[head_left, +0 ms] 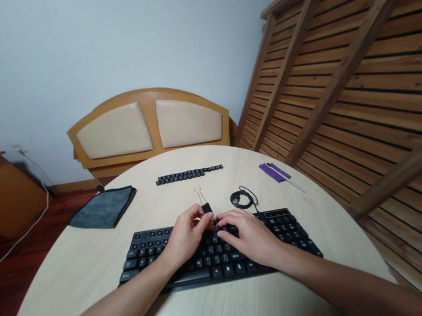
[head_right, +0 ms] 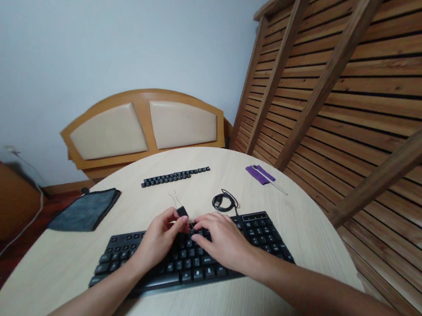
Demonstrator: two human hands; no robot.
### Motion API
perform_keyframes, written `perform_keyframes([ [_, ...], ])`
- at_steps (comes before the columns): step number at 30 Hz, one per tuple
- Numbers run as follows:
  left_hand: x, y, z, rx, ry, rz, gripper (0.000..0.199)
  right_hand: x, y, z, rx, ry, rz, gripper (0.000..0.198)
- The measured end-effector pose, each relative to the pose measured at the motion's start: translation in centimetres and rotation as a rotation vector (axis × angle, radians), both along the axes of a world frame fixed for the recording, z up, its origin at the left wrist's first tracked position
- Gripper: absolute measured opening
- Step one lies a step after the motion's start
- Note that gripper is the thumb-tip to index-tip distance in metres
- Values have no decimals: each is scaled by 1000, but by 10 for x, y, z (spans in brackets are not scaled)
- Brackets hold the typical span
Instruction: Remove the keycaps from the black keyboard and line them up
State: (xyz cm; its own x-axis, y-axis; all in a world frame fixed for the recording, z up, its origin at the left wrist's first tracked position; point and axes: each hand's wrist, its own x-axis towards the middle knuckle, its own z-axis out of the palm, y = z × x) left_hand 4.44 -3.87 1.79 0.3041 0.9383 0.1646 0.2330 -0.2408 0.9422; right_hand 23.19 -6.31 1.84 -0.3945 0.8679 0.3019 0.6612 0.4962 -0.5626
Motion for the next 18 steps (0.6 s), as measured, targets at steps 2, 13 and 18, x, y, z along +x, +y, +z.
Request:
perform_keyframes([
  [2,0,-1,0,19,-5,-4,27,0,0,1,5,16,4,13],
  [13,-1,-3,-1,-26,-66,-28,26,-2,-2,7,-47,94,-12,16],
  [18,-1,-6,0,43,-5,-49,24,-2,-1,10,-102,165,21,16],
])
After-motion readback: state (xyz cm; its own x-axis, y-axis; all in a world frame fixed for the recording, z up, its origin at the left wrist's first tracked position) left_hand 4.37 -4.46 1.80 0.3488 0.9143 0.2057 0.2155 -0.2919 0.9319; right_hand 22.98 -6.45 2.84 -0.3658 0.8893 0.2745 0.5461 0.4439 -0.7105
